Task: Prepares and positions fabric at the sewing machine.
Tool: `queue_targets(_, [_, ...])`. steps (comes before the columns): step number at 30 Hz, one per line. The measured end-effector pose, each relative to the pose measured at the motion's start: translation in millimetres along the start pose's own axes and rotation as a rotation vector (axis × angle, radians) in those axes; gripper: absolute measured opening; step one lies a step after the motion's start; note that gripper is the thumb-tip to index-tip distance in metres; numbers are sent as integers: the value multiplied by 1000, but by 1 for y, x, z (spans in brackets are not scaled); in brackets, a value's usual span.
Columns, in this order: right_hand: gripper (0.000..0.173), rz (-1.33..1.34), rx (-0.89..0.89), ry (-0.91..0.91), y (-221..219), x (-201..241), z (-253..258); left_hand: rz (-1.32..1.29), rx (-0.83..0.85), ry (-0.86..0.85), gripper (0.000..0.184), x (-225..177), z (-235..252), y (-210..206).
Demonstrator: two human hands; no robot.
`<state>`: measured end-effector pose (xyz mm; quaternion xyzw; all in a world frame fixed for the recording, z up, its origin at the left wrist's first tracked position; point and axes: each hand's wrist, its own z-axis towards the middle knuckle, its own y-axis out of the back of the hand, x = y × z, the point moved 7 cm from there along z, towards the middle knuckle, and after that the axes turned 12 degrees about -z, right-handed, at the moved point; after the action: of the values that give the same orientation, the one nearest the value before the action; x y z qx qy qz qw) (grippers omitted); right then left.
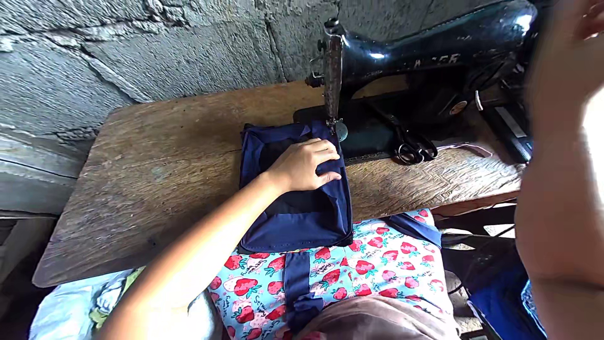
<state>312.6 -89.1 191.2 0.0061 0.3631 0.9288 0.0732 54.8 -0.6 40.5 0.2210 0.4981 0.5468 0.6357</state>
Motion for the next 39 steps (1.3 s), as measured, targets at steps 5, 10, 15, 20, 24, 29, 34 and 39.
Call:
queue_targets(5, [21,633,198,525,-91,92,-62,22,-72,-12,22,-4,-3,2])
queue_targets(10, [32,737,334,614,-123,128,-89,102,-149,23,19,-9,0,2])
queue_targets(15, [27,734,270,615,-125,126,-89,137,-180,15,18,-12,-1,0])
queue_targets(20, [26,633,201,665,-120,129,-96,146,-137,99,26,-21,-6,-3])
queue_targets(24, [24,534,145,720,-116,132,-102,151,-79,219,49,-28,-21,-14])
queue_targets(29, [26,484,144,707,-116,134,-104,155,-102,199,47,-25,-25,-15])
queue_targets(34, [27,446,175,633,-111,124,-95,181,-99,189,47,-22,-22,-16])
queue_targets(39, [30,293,134,234,-78,59,-59,199,-58,198,48,-18,-21,-18])
